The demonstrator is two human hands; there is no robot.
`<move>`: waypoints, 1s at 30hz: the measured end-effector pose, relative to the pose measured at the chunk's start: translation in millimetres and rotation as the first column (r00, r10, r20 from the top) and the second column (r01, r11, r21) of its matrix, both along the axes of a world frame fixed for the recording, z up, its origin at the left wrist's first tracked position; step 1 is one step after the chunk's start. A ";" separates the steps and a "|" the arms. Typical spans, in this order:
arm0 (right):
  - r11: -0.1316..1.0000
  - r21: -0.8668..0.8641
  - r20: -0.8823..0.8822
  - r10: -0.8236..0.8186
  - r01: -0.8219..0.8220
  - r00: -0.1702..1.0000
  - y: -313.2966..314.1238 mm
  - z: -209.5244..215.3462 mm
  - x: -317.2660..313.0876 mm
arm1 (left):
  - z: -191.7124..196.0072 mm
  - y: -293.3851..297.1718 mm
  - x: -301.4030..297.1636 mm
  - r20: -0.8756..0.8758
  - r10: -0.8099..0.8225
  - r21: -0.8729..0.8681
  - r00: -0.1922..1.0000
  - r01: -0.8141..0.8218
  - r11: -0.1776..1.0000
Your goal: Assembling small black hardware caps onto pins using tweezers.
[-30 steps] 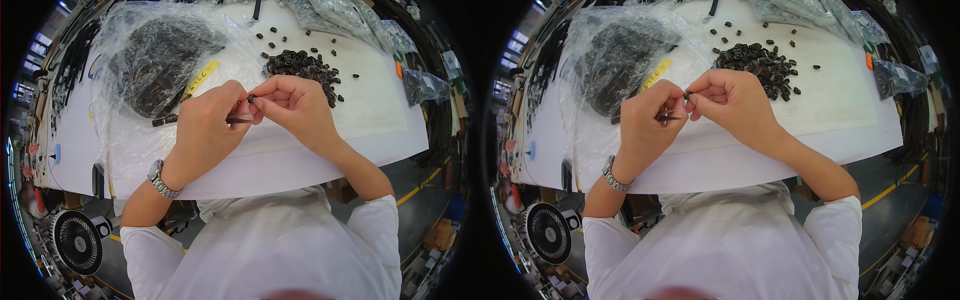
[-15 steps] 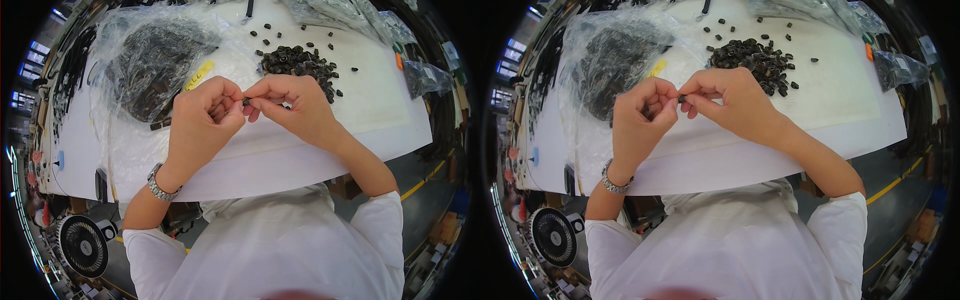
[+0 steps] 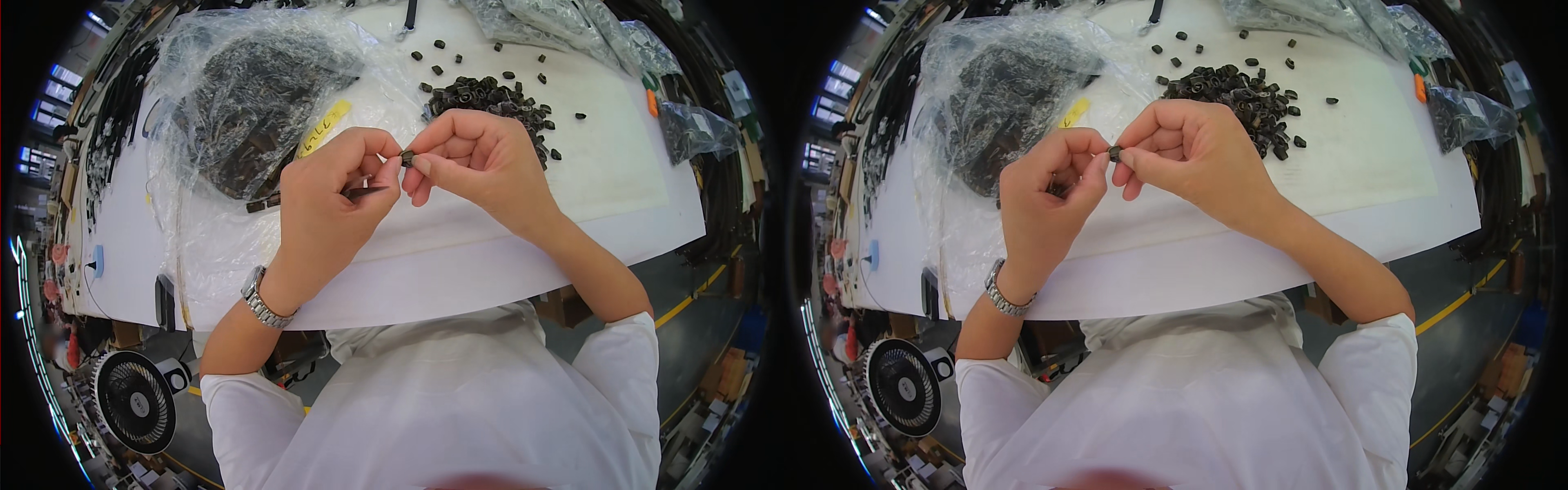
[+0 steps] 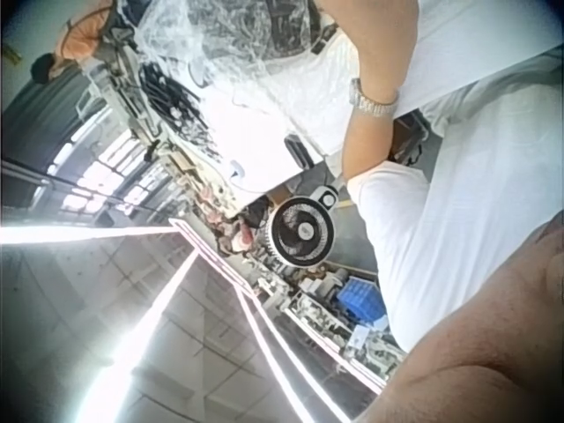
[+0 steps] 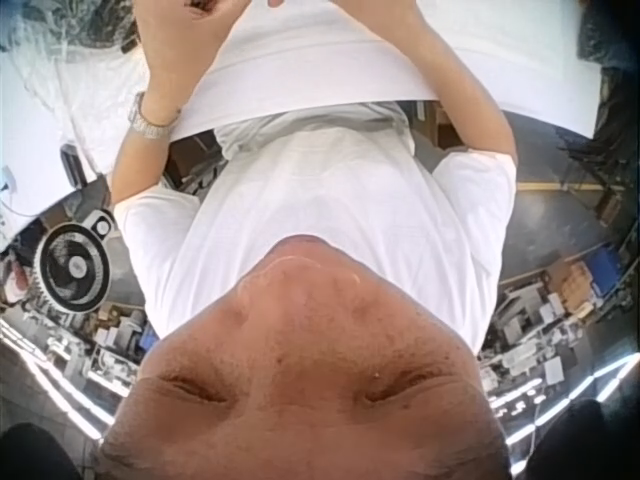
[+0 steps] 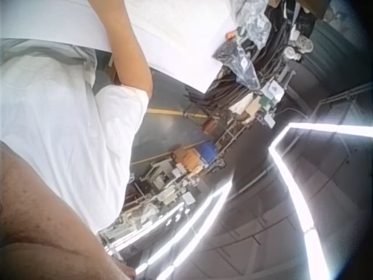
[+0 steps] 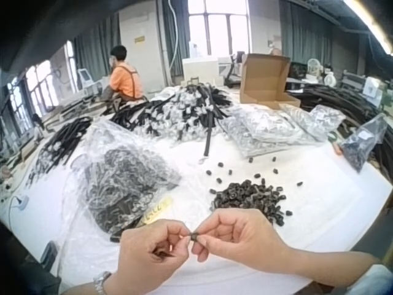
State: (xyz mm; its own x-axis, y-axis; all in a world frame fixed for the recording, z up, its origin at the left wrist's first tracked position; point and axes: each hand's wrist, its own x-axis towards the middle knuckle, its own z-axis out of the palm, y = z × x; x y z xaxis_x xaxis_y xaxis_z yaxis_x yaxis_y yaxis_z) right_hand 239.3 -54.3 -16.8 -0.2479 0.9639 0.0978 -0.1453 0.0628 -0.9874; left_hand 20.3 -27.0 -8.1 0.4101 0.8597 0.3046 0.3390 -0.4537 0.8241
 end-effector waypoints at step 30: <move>0.901 0.434 0.397 -0.170 -0.021 0.902 -5.0 -7.0 -2.4 | 10.3 8.0 -4.1 0.184 -0.088 -0.391 0.979 0.155 0.907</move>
State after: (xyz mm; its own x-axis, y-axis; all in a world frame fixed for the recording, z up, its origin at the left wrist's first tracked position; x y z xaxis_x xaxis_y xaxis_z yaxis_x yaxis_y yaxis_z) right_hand 236.9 -59.2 -23.8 -0.2858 0.8714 0.3987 0.2932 0.4756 -0.8294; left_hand 16.2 -19.1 2.2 0.4941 0.8693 0.0145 0.1521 -0.1029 0.9830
